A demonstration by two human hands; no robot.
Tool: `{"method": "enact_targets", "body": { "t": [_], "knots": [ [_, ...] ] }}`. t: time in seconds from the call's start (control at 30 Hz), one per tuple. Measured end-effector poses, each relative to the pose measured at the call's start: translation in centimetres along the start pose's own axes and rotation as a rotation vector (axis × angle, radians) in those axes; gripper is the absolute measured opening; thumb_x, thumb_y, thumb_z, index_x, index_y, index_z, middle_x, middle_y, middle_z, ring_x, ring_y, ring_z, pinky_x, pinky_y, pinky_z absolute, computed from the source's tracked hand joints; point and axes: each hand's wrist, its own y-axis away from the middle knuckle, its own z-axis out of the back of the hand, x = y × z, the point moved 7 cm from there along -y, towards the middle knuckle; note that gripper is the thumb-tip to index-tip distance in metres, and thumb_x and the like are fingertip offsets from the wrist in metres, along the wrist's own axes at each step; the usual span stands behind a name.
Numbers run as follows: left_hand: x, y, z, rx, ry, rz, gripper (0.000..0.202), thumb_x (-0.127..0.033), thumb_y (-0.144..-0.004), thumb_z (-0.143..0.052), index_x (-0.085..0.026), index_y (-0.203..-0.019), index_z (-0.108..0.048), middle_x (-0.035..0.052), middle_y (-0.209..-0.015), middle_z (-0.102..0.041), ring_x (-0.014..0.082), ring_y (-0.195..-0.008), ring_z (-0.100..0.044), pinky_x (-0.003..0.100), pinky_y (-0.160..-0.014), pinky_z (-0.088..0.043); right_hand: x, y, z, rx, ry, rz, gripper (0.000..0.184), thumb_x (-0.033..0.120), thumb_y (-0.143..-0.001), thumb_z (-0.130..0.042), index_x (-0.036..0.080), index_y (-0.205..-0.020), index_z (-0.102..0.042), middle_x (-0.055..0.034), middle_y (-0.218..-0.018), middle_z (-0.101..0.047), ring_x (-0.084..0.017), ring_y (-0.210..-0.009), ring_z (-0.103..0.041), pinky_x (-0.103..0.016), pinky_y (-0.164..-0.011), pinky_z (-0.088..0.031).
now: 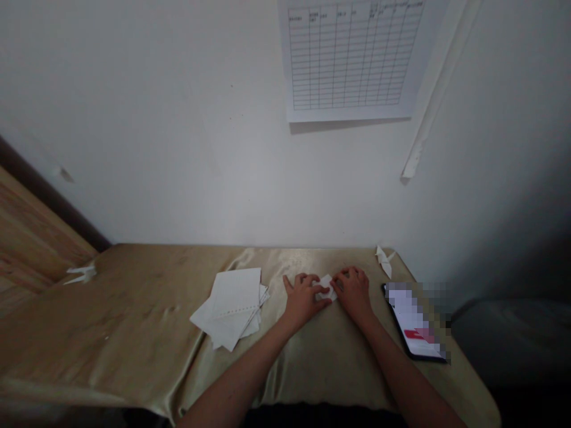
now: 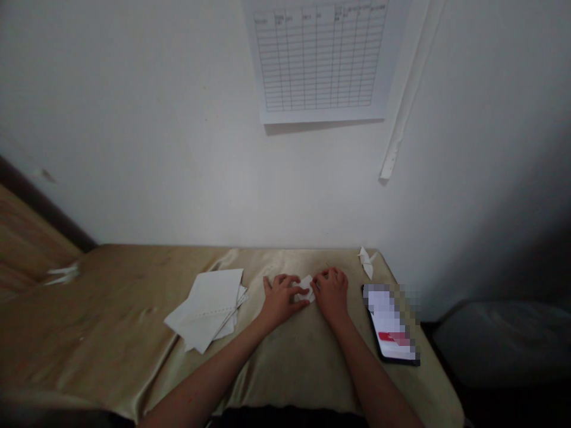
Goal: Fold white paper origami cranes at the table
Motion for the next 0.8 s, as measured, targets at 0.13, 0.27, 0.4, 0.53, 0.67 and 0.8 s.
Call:
{"method": "enact_targets", "body": {
  "t": [0.13,0.27,0.4,0.53,0.67,0.8],
  "knots": [
    [-0.1,-0.3,0.1,0.002,-0.017,0.009,0.022,-0.050,-0.084,-0.067,-0.042,-0.104,-0.071,-0.0026,-0.131,-0.056,0.0308,-0.131,-0.036,0.076,-0.109,0.008,-0.1,0.0,-0.2,0.004,0.006,0.007,0.015,0.036,-0.087,-0.062,0.027,-0.091,-0.073,-0.0088,-0.110,-0.059,-0.029,-0.115,-0.039,-0.044,-0.100,-0.030],
    [0.0,-0.7,-0.2,0.043,-0.013,0.012,0.030,-0.049,-0.079,-0.074,-0.042,-0.107,-0.069,-0.0019,-0.131,-0.054,0.0310,-0.131,-0.035,0.077,-0.109,0.002,-0.3,-0.1,-0.3,0.012,0.003,0.000,0.015,0.037,-0.087,-0.062,0.027,-0.092,-0.073,-0.0078,-0.111,-0.059,-0.028,-0.114,-0.040,-0.044,-0.100,-0.030],
    [0.1,-0.7,0.0,0.041,-0.025,0.016,0.035,-0.050,-0.077,-0.075,-0.046,-0.112,-0.067,-0.0029,-0.134,-0.053,0.0320,-0.132,-0.035,0.076,-0.109,0.003,-0.4,-0.1,-0.4,0.012,-0.002,0.001,0.015,0.037,-0.087,-0.062,0.027,-0.091,-0.072,-0.0076,-0.111,-0.060,-0.028,-0.116,-0.040,-0.044,-0.102,-0.029],
    [0.0,-0.6,0.5,0.020,-0.077,0.024,0.041,-0.055,-0.076,-0.073,-0.051,-0.117,-0.065,-0.0035,-0.139,-0.052,0.0353,-0.136,-0.030,0.073,-0.111,0.009,-0.9,-0.1,-0.7,0.012,-0.016,-0.029,0.018,0.038,-0.086,-0.062,0.023,-0.091,-0.070,-0.0088,-0.109,-0.060,-0.028,-0.114,-0.043,-0.043,-0.100,-0.031],
    [0.1,-0.5,0.7,0.002,-0.099,0.010,0.044,-0.061,-0.076,-0.070,-0.053,-0.119,-0.064,-0.0031,-0.142,-0.050,0.0375,-0.138,-0.028,0.073,-0.110,0.011,-1.5,-0.1,-1.2,0.010,-0.053,-0.034,0.020,0.038,-0.088,-0.058,0.023,-0.094,-0.070,-0.0097,-0.111,-0.059,-0.028,-0.113,-0.044,-0.043,-0.099,-0.033],
    [0.3,-0.6,0.6,-0.015,-0.102,-0.016,0.046,-0.063,-0.076,-0.069,-0.052,-0.120,-0.063,-0.0026,-0.144,-0.049,0.0393,-0.139,-0.028,0.075,-0.108,0.011,-2.1,-0.1,-1.2,0.033,-0.126,-0.017,0.022,0.036,-0.091,-0.053,0.024,-0.096,-0.072,-0.0090,-0.108,-0.060,-0.027,-0.111,-0.046,-0.042,-0.098,-0.034]
  ]
}}
